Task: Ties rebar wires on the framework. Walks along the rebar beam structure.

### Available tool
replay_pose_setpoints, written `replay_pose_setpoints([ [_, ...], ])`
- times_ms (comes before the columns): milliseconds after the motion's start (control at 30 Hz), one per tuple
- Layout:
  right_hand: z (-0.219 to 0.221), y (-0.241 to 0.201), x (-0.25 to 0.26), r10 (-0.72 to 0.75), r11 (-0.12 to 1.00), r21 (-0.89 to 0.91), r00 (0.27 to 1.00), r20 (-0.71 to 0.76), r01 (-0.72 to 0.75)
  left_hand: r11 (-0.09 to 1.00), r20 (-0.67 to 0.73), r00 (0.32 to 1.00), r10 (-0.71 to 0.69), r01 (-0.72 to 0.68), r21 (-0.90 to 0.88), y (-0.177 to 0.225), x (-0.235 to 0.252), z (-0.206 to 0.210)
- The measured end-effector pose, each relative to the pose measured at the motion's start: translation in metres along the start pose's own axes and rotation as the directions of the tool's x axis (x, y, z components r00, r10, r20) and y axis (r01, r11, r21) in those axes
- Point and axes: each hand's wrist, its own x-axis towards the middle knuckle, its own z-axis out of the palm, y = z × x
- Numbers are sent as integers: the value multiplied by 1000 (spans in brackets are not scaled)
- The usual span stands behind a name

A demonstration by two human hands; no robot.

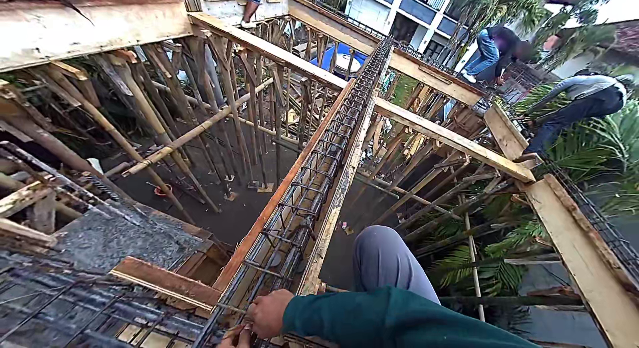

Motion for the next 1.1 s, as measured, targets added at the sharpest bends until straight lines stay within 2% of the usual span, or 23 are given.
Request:
replay_pose_setpoints([
  [133, 7, 5, -7, -22, 1000, -5, 1000, 5, 22, 976, 94, 993, 75, -92, 195, 8, 10, -12],
  [300, 16, -17, -24, 72, 997, -10, 997, -35, -73, 871, 279, 917, 285, -369, 325, 12, 29, -31],
  [433, 24, -30, -24, 162, 985, 64, 985, -67, -158, 803, 447, 856, 258, -447, 393, 30, 46, -43],
  [533, 24, -33, -21, 233, 968, 114, 968, -89, -223, 799, 514, 836, 191, -437, 413, 37, 61, -45],
  [667, 18, -39, -22, 306, 940, 172, 951, -45, -295, 839, 492, 857, 153, -375, 394, 37, 62, -43],
  [800, 13, -34, -26, 368, 900, 276, 927, -68, -337, 932, 350, 896, 273, -336, 133, 45, 52, -51],
  [867, 14, -34, -25, 423, 863, 328, 905, -51, -385, 959, 229, 937, 264, -280, 38, 57, 31, -68],
  [933, 15, -38, -21, 537, 751, 471, 843, -28, -462, 975, 84, 971, 222, -219, -43, 66, 10, -80],
  [967, 17, -39, -18, 617, 629, 602, 787, -1, -492, 974, 9, 979, 206, -204, -100, 66, 1, -82],
  [1033, 30, -41, -7, 733, 321, 827, 674, 91, -461, 962, -97, 984, 150, -168, -217, 56, -20, -81],
  [1067, 33, -40, -4, 730, 225, 869, 667, 149, -440, 952, -135, 984, 116, -149, -266, 50, -31, -80],
  [1100, 34, -35, -4, 692, 208, 869, 695, 194, -449, 942, -160, 983, 86, -133, -308, 43, -40, -77],
])
